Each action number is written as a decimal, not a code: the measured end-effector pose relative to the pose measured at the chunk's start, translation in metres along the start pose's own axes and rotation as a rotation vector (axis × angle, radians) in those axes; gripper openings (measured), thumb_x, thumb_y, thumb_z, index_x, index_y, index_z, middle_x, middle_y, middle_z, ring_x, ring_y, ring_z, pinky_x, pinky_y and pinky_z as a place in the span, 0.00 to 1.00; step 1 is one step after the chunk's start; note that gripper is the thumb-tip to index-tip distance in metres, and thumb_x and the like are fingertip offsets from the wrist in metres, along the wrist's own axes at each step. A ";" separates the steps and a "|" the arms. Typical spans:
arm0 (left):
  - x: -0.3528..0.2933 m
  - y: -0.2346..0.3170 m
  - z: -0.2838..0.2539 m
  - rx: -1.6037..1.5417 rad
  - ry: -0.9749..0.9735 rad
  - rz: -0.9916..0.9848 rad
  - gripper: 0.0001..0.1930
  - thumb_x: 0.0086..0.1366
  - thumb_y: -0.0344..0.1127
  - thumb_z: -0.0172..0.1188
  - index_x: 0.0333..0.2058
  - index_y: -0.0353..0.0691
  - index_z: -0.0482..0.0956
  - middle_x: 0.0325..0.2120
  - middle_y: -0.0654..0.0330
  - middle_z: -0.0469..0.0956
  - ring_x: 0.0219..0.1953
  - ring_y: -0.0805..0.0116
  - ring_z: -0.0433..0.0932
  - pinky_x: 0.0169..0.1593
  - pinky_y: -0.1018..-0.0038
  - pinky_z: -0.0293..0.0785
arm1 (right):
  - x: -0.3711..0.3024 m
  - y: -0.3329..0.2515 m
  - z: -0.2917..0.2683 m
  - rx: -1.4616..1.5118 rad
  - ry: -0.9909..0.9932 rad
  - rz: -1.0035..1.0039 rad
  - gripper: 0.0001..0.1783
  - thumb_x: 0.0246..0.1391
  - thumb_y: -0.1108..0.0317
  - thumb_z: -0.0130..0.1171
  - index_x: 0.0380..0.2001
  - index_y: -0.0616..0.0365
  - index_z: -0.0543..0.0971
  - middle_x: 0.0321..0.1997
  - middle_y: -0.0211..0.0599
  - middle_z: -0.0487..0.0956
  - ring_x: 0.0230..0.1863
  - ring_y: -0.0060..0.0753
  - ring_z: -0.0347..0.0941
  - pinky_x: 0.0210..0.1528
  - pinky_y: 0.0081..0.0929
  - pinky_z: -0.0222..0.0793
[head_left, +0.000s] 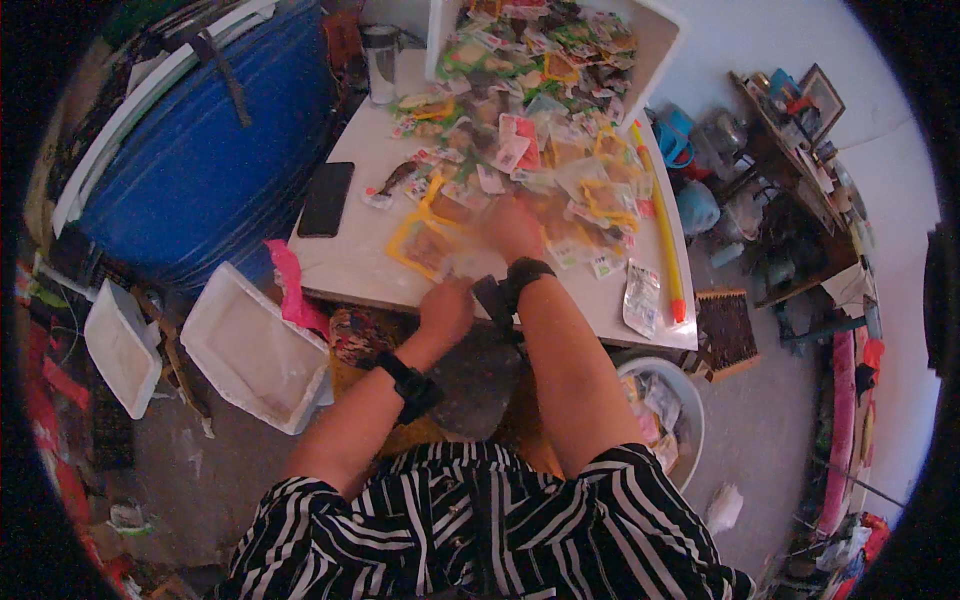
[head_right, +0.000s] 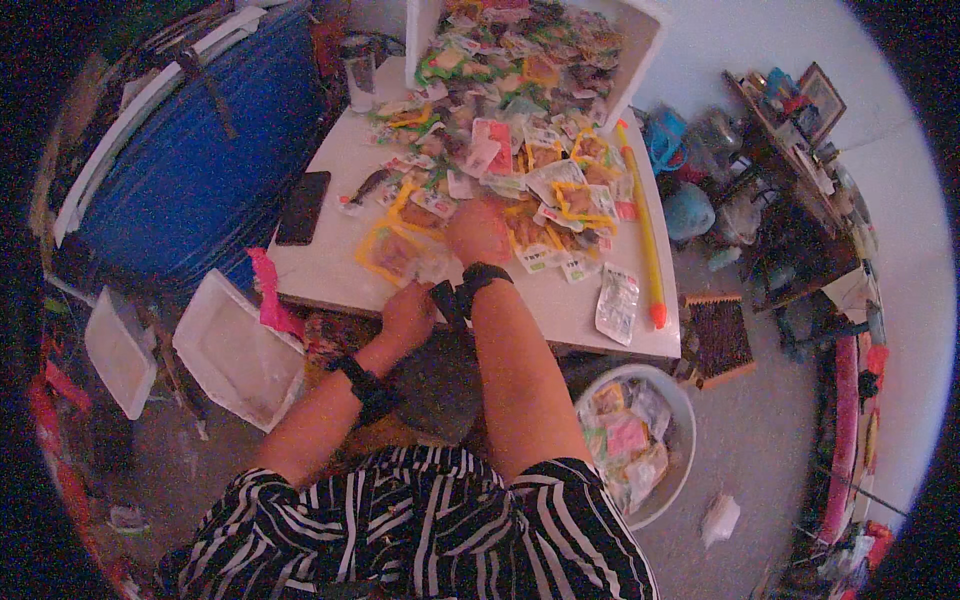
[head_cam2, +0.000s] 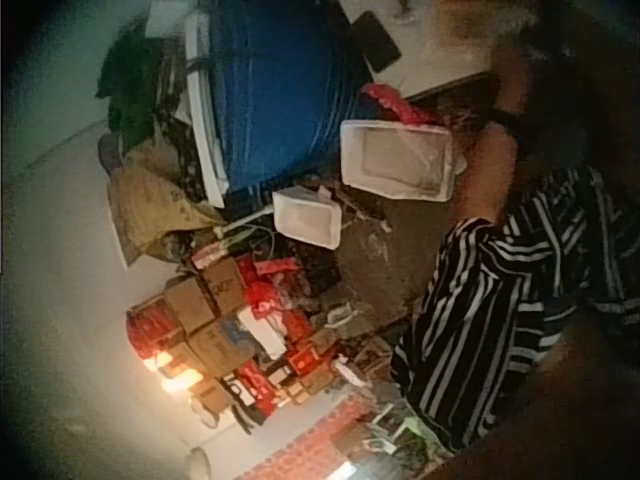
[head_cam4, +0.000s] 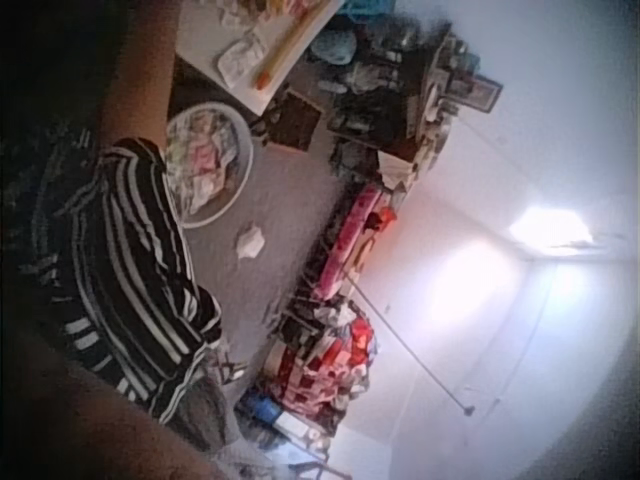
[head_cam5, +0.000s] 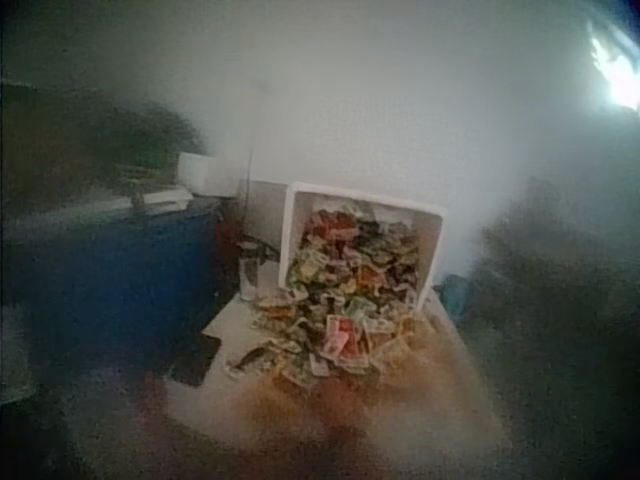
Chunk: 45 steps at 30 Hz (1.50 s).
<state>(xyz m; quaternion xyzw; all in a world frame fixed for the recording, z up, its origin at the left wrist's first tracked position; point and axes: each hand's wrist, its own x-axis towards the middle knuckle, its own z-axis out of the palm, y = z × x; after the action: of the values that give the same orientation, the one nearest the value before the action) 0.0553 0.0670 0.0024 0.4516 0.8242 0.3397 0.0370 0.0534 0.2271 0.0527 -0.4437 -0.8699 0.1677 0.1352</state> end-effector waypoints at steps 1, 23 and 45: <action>-0.001 0.001 -0.002 -0.008 0.011 -0.005 0.13 0.44 0.28 0.51 0.33 0.39 0.71 0.26 0.50 0.70 0.29 0.48 0.70 0.30 0.59 0.67 | -0.001 -0.002 -0.003 0.017 -0.010 0.010 0.11 0.40 0.66 0.46 0.26 0.58 0.76 0.28 0.47 0.75 0.31 0.43 0.73 0.31 0.35 0.69; -0.003 0.002 -0.005 0.074 0.016 0.095 0.07 0.45 0.28 0.48 0.26 0.37 0.71 0.26 0.49 0.69 0.27 0.50 0.70 0.30 0.61 0.67 | 0.009 -0.006 0.012 -0.468 0.033 -0.727 0.09 0.40 0.68 0.44 0.23 0.55 0.76 0.24 0.39 0.75 0.26 0.37 0.72 0.28 0.36 0.65; 0.008 -0.009 -0.018 -0.215 0.177 -0.021 0.06 0.49 0.30 0.50 0.26 0.35 0.70 0.24 0.49 0.70 0.29 0.52 0.68 0.33 0.65 0.64 | -0.115 0.098 -0.048 1.248 -0.560 0.176 0.07 0.46 0.66 0.50 0.28 0.57 0.72 0.22 0.25 0.69 0.22 0.18 0.62 0.22 0.16 0.58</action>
<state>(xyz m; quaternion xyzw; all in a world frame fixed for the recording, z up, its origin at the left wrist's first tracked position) 0.0377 0.0604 0.0130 0.4045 0.7879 0.4640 0.0160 0.2085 0.1948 0.0461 -0.2920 -0.5735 0.7557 0.1213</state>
